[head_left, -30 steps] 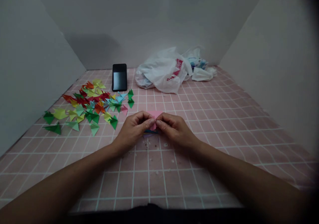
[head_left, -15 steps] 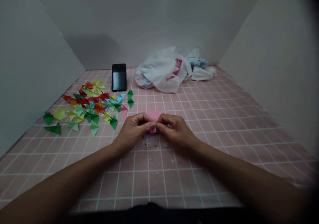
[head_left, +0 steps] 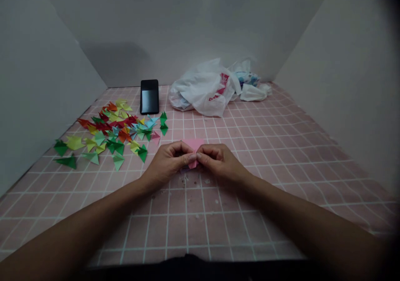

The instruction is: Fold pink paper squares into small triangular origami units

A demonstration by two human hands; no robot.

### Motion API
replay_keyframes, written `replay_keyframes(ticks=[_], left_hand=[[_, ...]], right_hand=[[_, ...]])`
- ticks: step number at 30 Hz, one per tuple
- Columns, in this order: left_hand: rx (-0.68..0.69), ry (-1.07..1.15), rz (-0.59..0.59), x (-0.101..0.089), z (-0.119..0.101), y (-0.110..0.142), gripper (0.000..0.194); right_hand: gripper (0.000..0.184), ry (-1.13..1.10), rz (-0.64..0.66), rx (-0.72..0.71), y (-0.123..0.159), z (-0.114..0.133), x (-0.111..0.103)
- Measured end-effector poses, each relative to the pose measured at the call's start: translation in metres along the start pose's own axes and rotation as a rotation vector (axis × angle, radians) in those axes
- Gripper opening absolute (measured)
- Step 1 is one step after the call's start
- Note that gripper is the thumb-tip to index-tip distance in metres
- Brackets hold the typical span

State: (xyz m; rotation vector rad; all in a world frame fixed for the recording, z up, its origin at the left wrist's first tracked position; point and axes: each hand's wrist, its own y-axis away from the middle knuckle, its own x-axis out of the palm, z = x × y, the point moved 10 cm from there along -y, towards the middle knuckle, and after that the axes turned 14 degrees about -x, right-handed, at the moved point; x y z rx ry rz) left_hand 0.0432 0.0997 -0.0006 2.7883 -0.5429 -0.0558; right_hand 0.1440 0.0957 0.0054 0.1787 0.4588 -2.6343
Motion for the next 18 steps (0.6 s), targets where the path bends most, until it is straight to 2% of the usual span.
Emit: replay_keyframes(ticks=[2, 5, 10, 13, 18], left_hand=[[0.006, -0.028, -0.016, -0.001, 0.0, 0.0, 0.022], [0.016, -0.036, -0.047, -0.003, -0.003, 0.001, 0.024], [0.043, -0.019, -0.074, -0.005, -0.004, 0.001, 0.024], [0.017, 0.028, -0.046, -0.004, 0.002, -0.002, 0.025], [-0.02, 0.062, 0.003, 0.0, 0.008, -0.003, 0.029]], right_hand=[[0.023, 0.084, 0.004, -0.045, -0.001, 0.005, 0.0], [0.014, 0.097, 0.007, -0.086, -0.001, 0.009, 0.002], [0.022, -0.088, 0.032, -0.034, 0.001, 0.003, 0.009], [0.023, -0.218, 0.02, 0.008, 0.002, -0.002, 0.012], [0.023, -0.225, 0.043, 0.012, 0.002, -0.001, 0.014]])
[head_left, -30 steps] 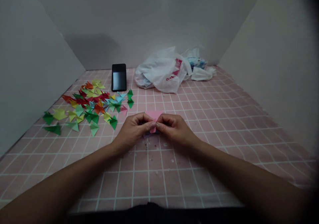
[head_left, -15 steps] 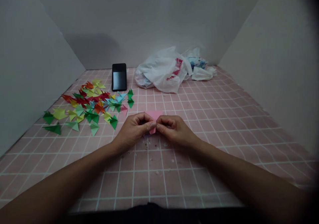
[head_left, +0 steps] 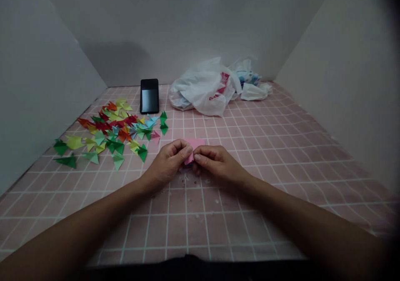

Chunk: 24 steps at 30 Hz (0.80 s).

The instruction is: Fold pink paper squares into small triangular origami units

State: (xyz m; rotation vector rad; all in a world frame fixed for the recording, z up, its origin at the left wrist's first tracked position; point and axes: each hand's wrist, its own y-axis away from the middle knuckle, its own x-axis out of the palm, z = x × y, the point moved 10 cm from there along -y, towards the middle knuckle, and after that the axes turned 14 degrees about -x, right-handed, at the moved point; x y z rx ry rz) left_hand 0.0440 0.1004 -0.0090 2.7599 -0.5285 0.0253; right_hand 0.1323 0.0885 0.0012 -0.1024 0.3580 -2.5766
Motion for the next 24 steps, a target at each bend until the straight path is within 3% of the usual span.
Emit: replay_keyframes(ticks=[11, 18, 24], left_hand=[[-0.082, 0.119, 0.026, 0.002, 0.011, 0.0, 0.034], [-0.099, 0.219, -0.013, -0.001, 0.011, -0.001, 0.029], [0.09, 0.015, -0.114, -0.006, -0.009, 0.009, 0.018]], right_hand=[[0.025, 0.052, 0.015, 0.033, 0.0, -0.004, 0.001], [0.012, 0.177, -0.072, -0.034, -0.002, 0.004, -0.009], [0.021, 0.168, -0.064, -0.047, -0.002, 0.009, -0.008]])
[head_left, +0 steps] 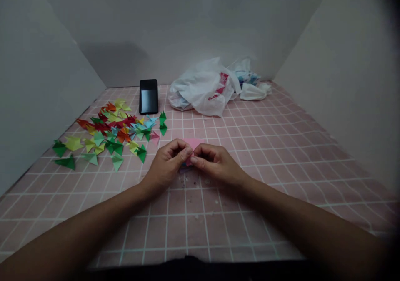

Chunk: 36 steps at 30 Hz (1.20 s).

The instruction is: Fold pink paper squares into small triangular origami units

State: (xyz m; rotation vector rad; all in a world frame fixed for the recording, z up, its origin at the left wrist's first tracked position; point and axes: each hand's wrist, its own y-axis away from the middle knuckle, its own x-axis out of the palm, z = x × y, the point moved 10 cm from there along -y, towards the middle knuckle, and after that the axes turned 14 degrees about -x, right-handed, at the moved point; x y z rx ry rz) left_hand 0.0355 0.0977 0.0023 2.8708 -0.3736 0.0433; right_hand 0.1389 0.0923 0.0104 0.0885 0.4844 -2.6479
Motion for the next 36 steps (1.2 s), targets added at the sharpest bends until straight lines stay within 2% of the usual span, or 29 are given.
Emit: replay_keyframes(ticks=[7, 12, 20, 24, 30, 36], left_hand=[[0.085, -0.062, -0.016, -0.002, -0.007, 0.001, 0.012], [0.092, -0.163, -0.023, -0.001, -0.01, 0.001, 0.013], [-0.041, 0.019, -0.004, -0.006, 0.005, -0.004, 0.018], [-0.102, 0.096, 0.02, -0.004, 0.013, -0.007, 0.021], [-0.059, 0.1, 0.049, -0.001, 0.009, -0.007, 0.02], [-0.041, 0.109, 0.054, 0.002, 0.005, -0.004, 0.015]], right_hand=[[0.019, 0.184, -0.034, -0.111, 0.0, 0.011, -0.007], [0.017, 0.284, 0.003, -0.185, -0.001, 0.016, -0.005], [0.016, 0.173, 0.016, -0.177, -0.002, 0.017, -0.006], [0.013, 0.205, 0.0, -0.199, -0.003, 0.017, -0.007], [0.007, 0.224, -0.035, -0.205, -0.001, 0.015, -0.007], [0.012, 0.307, -0.054, -0.208, 0.001, 0.017, -0.009]])
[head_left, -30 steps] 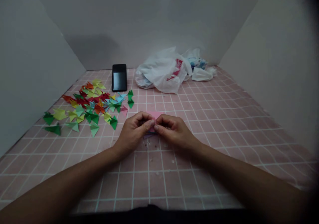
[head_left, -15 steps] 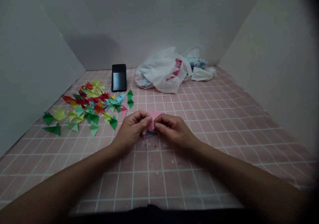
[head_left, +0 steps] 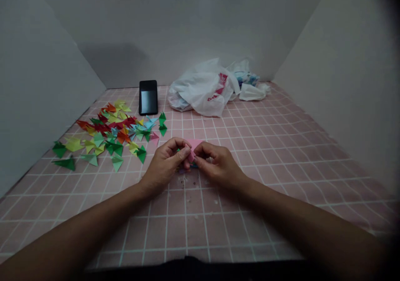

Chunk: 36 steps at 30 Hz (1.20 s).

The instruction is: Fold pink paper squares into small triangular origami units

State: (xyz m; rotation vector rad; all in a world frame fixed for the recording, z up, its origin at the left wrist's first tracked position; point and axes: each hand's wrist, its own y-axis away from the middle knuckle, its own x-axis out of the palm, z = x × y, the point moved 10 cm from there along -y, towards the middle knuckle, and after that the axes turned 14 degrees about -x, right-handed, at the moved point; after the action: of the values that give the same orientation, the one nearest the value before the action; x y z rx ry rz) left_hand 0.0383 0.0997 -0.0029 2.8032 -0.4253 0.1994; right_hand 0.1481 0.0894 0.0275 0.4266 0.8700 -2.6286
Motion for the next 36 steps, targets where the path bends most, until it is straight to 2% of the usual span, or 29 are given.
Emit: replay_keyframes(ticks=[7, 10, 13, 15, 22, 26, 29, 36], left_hand=[[-0.044, 0.08, 0.026, 0.0, 0.007, -0.002, 0.018], [-0.075, 0.104, 0.029, -0.002, 0.012, -0.004, 0.02], [-0.1, 0.113, 0.044, 0.0, 0.014, -0.004, 0.023], [-0.116, 0.135, 0.063, 0.001, 0.015, -0.003, 0.024], [-0.141, 0.178, 0.109, 0.004, 0.015, -0.004, 0.026], [-0.101, 0.185, 0.121, 0.005, 0.011, -0.004, 0.024], [-0.084, 0.158, 0.11, 0.003, 0.011, -0.004, 0.021], [-0.061, 0.007, 0.076, 0.001, 0.011, -0.001, 0.017]], right_hand=[[0.01, 0.028, -0.03, -0.093, 0.0, 0.009, -0.002], [0.012, 0.082, -0.078, -0.182, 0.0, 0.019, -0.007], [0.013, 0.171, -0.07, -0.298, 0.001, 0.031, -0.008], [0.014, 0.213, -0.06, -0.326, 0.001, 0.033, -0.008], [0.009, 0.199, -0.05, -0.259, 0.0, 0.028, -0.009], [0.003, -0.003, -0.086, -0.066, -0.001, 0.01, -0.01], [0.009, -0.143, -0.075, 0.056, 0.0, -0.002, -0.005], [0.014, 0.052, -0.05, -0.062, -0.003, 0.012, -0.007]])
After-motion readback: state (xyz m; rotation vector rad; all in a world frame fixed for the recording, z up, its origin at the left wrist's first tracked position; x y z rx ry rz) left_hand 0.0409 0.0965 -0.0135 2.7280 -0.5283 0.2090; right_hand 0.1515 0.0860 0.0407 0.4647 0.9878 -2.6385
